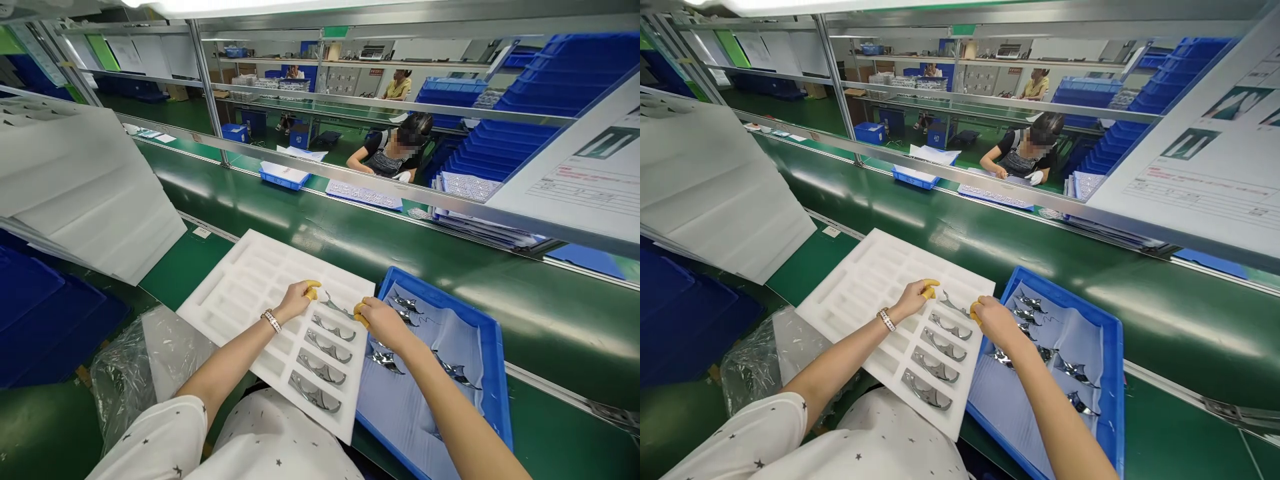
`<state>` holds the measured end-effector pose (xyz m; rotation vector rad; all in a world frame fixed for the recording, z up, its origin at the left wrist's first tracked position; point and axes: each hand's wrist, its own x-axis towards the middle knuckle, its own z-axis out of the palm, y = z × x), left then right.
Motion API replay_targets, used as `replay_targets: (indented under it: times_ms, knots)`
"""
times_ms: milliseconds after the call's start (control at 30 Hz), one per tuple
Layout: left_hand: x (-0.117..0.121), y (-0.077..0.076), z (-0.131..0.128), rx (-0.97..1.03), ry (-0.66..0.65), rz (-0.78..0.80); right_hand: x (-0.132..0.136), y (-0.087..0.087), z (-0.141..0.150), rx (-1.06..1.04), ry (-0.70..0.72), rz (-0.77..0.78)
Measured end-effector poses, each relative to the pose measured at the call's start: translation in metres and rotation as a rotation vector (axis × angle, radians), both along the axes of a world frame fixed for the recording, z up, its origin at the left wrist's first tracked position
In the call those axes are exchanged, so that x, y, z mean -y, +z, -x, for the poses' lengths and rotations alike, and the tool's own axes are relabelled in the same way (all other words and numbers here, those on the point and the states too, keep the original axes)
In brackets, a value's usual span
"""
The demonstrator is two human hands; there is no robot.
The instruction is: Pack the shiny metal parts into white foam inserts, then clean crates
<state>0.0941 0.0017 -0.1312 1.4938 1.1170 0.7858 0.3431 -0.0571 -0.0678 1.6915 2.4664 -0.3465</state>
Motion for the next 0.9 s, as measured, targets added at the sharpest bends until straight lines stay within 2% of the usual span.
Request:
replay_targets:
  times_ms: [200, 400, 633, 900]
  knots:
    - [-0.001, -0.003, 0.001, 0.035, 0.028, 0.011, -0.007, -0.014, 0.009, 0.127, -0.002, 0.097]
    - [-0.001, -0.008, 0.001, 0.021, 0.028, -0.034, -0.007, -0.012, 0.008, 0.059, 0.001, 0.12]
    - [-0.001, -0.005, 0.0, -0.021, 0.057, -0.053, -0.007, -0.016, 0.01, 0.043, -0.043, 0.115]
    - [0.002, -0.009, 0.0, -0.051, 0.072, -0.108, -0.006, -0.003, 0.008, 0.063, -0.035, 0.111]
